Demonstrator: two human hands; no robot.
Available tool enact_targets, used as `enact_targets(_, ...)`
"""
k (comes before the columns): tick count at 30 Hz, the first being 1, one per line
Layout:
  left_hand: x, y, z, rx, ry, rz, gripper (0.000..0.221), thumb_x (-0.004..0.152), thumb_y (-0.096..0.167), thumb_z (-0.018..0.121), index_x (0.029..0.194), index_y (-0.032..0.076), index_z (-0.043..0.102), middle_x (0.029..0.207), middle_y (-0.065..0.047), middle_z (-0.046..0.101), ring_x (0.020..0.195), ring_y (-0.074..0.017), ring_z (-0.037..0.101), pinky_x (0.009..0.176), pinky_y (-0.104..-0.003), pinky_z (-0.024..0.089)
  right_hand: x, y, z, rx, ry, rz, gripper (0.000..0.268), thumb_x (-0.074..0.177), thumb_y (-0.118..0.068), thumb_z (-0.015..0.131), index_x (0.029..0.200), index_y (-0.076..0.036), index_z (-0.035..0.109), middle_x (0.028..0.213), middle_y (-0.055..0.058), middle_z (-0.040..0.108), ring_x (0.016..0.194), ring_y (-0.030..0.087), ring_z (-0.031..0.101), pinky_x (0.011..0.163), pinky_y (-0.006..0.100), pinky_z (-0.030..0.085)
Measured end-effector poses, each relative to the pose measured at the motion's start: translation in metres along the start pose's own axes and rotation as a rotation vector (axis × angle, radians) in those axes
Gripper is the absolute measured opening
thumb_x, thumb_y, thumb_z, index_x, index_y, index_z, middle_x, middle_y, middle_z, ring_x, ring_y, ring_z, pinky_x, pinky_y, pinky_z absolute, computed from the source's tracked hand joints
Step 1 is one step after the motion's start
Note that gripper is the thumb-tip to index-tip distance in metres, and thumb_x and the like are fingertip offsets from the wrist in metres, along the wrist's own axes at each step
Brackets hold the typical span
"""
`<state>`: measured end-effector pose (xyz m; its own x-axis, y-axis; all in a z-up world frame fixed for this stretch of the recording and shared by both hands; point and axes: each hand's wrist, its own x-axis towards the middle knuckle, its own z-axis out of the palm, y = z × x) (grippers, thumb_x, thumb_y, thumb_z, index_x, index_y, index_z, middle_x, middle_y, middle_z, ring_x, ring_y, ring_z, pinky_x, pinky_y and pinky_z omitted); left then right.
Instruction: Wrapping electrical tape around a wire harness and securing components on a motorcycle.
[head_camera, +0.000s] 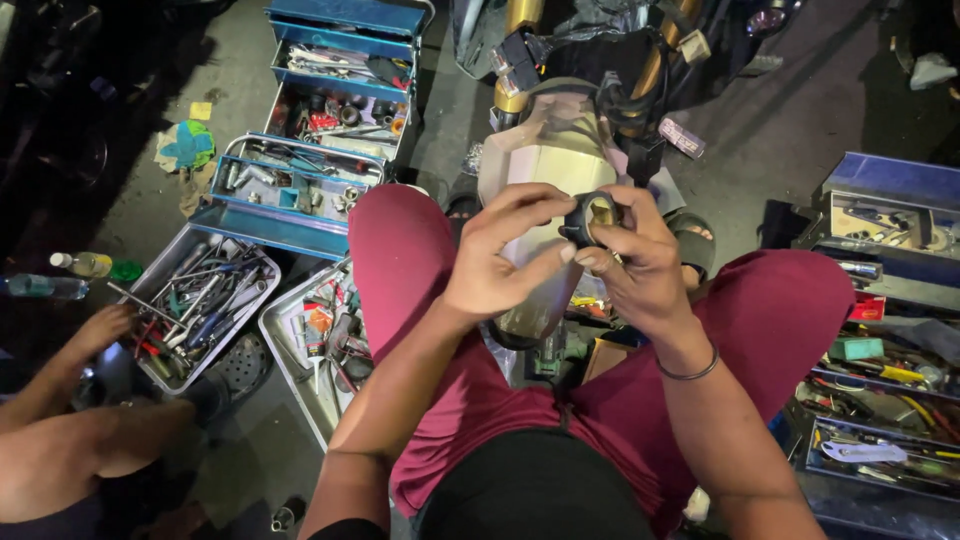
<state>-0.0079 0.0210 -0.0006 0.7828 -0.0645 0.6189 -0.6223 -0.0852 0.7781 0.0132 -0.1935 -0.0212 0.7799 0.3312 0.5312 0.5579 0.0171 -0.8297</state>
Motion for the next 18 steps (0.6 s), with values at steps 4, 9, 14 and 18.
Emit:
enact_targets(4, -0.006, -0.001, 0.011, 0.026, 0.140, -0.053, 0.025, 0.090, 0.004, 0.094, 0.115, 0.006, 0.086, 0.115, -0.015, 0.083, 0.104, -0.0333, 0.084, 0.091, -0.046, 0.068, -0.001, 0.000, -0.001, -0.065, 0.000, -0.028, 0.027, 0.101, -0.016, 0.085, 0.118, 0.005, 0.082, 0.139, 0.030, 0.062, 0.109, 0.037, 0.069, 0.097, 0.047, 0.056)
enact_targets(9, -0.006, 0.009, 0.014, 0.050, 0.263, -0.103, 0.012, 0.090, 0.000, 0.092, 0.099, 0.007, 0.088, 0.107, -0.015, 0.083, 0.096, -0.0317, 0.084, 0.091, -0.045, 0.069, 0.005, -0.016, -0.002, -0.212, -0.033, -0.075, 0.033, 0.103, -0.023, 0.085, 0.120, 0.004, 0.079, 0.135, 0.032, 0.064, 0.107, 0.044, 0.071, 0.098, 0.054, 0.058)
enact_targets(14, -0.013, 0.020, 0.014, 0.097, 0.222, -0.015, 0.008, 0.099, -0.002, 0.080, 0.103, 0.005, 0.083, 0.122, -0.017, 0.077, 0.113, -0.0385, 0.078, 0.106, -0.053, 0.061, -0.001, -0.009, 0.004, -0.302, -0.048, -0.040, 0.021, 0.109, -0.020, 0.077, 0.112, 0.001, 0.079, 0.131, 0.026, 0.070, 0.110, 0.046, 0.075, 0.097, 0.052, 0.059)
enact_targets(18, -0.008, 0.023, -0.002, 0.117, 0.208, -0.023, 0.006, 0.105, 0.000, 0.073, 0.107, 0.005, 0.076, 0.122, -0.016, 0.078, 0.113, -0.0420, 0.078, 0.105, -0.055, 0.060, 0.005, -0.007, 0.013, -0.247, -0.051, -0.003, 0.025, 0.108, -0.023, 0.079, 0.118, 0.000, 0.078, 0.126, 0.024, 0.073, 0.107, 0.044, 0.077, 0.095, 0.052, 0.060)
